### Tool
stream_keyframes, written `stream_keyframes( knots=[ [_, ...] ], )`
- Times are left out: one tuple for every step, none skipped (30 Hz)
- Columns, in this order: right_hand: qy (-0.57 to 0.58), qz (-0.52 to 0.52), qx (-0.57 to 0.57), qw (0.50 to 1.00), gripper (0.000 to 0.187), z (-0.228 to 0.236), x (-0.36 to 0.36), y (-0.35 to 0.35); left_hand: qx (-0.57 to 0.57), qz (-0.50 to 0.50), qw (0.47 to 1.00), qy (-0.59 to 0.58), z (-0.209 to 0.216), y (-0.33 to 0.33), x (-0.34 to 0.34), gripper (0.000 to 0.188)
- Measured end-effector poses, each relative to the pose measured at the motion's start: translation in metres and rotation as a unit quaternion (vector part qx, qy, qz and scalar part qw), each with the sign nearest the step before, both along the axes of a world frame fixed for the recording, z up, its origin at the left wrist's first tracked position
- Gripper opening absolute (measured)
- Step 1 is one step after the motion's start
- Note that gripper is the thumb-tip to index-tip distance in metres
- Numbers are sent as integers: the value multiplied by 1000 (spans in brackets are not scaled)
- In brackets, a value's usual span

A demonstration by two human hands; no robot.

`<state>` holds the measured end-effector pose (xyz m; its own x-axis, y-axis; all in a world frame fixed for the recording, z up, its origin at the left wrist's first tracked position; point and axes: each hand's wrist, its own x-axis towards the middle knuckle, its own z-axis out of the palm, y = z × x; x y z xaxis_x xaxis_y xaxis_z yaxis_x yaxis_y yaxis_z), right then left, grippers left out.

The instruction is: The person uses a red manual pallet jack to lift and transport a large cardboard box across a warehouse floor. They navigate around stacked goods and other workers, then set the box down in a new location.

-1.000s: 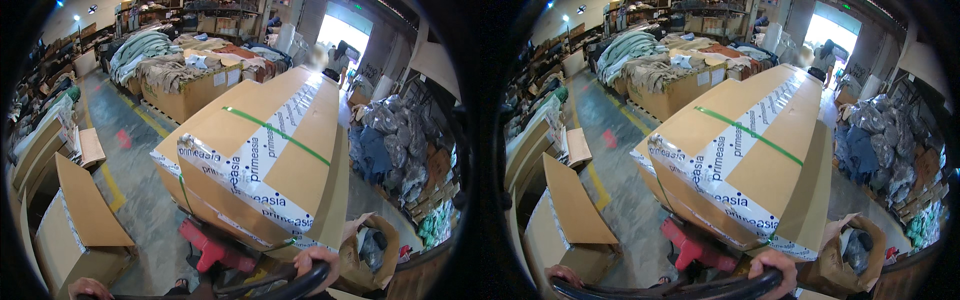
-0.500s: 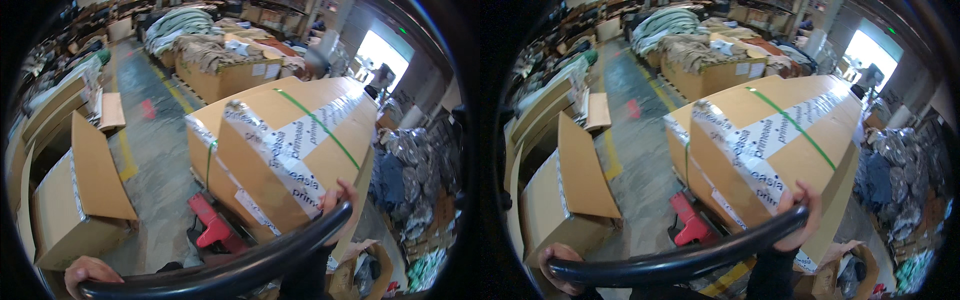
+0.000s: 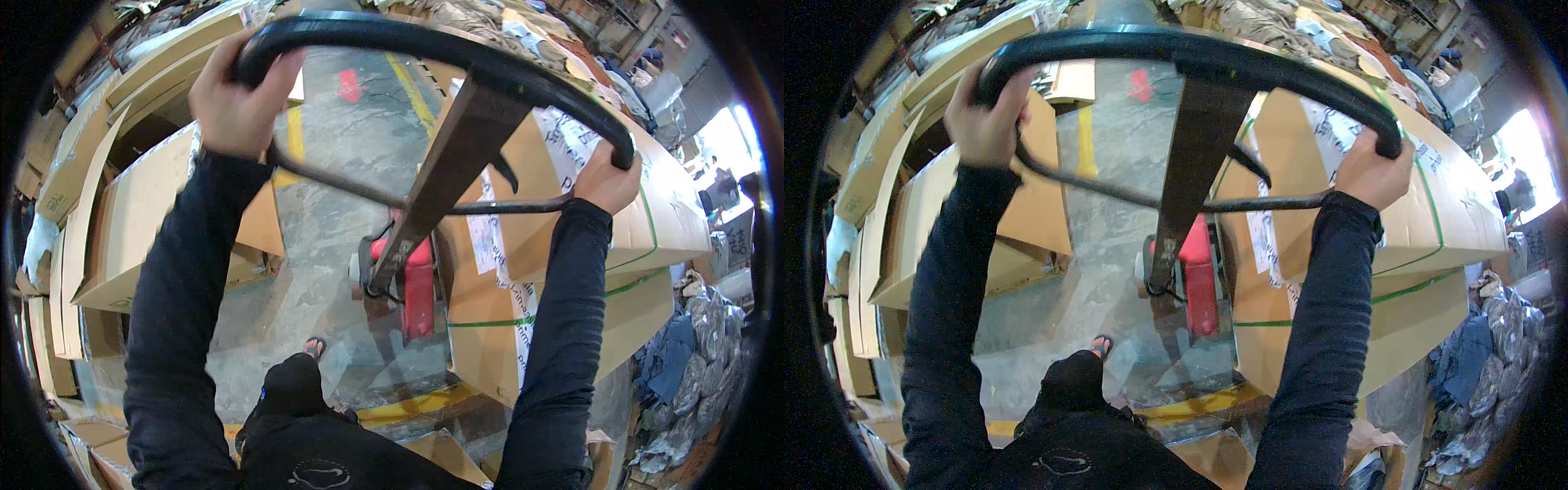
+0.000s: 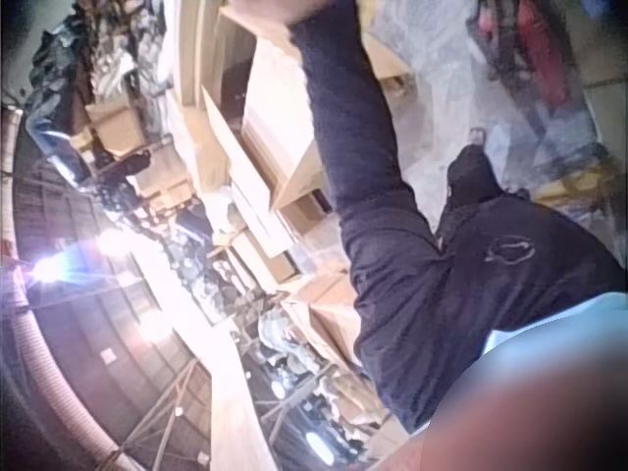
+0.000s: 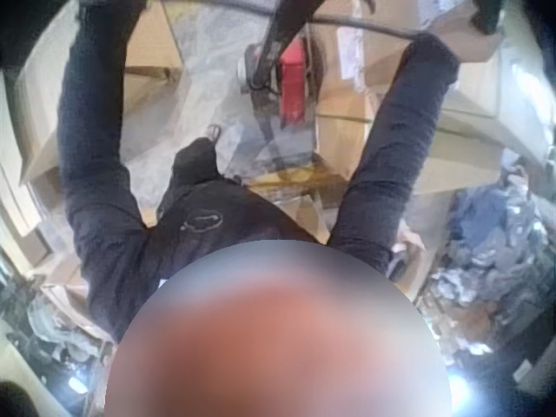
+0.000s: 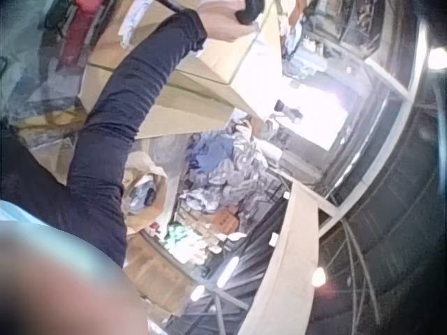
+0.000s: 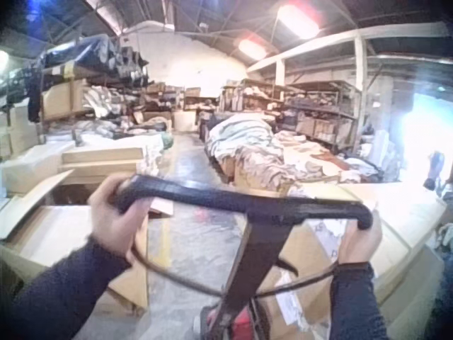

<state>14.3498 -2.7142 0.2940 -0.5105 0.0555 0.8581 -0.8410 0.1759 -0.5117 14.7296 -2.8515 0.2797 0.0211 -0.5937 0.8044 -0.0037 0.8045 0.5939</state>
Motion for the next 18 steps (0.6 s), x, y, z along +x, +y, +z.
stream_keyframes(
  knots=[
    [17, 13, 14, 1000, 25, 2, 1, -5, 34, 6, 999, -32, 8, -20, -6, 36],
    [-11, -23, 26, 999, 25, 1, -1, -11, 22, 2, 999, -36, 12, -42, -19, 24],
    [6, 13, 35, 999, 28, 4, -3, -16, -35, 16, 999, -26, 22, -67, -31, 25],
    [23, 15, 12, 1000, 29, 2, -8, -22, 13, 25, 998, -48, 23, -91, -41, 34],
    [29, 15, -2, 999, 29, 4, -13, -25, -47, 122, 990, -46, 29, -104, -53, 25],
    [72, 18, -13, 997, 30, 3, -20, -31, -81, 63, 994, -32, 35, -123, -64, 28],
    [1, 10, 3, 1000, 34, 4, -26, -35, -54, 92, 994, -35, 34, -135, -73, 27],
    [4, -10, 13, 1000, 37, 5, -32, -39, -36, 72, 995, -63, 34, -147, -80, 27],
    [7, -49, 33, 998, 37, 6, -37, -43, -54, 48, 996, -53, 33, -159, -86, 27],
    [12, -87, 52, 995, 38, 8, -41, -44, -88, 84, 992, -38, 33, -165, -89, 25],
    [30, -79, 35, 996, 37, 8, -47, -49, -130, -77, 987, 58, 31, -175, -94, 27],
    [32, -89, 46, 994, 36, 9, -51, -46, -103, -14, 995, -13, 30, -176, -96, 29],
    [33, -98, 57, 993, 35, 10, -46, -42, -63, -70, 995, -35, 28, -183, -98, 31],
    [67, -130, 74, 986, 35, 9, -44, -44, -102, -41, 994, -22, 27, -185, -100, 30],
    [66, -165, 83, 981, 34, 10, -44, -44, -85, -67, 994, -25, 26, -189, -104, 31],
    [70, -201, 88, 973, 34, 9, -49, -44, -69, -92, 993, -28, 24, -193, -108, 32],
    [66, -214, 96, 970, 34, 7, -56, -46, -65, -77, 994, -35, 24, -195, -106, 33],
    [65, -231, 103, 965, 34, 5, -58, -45, -60, -64, 995, -43, 23, -196, -106, 34]
  ],
)
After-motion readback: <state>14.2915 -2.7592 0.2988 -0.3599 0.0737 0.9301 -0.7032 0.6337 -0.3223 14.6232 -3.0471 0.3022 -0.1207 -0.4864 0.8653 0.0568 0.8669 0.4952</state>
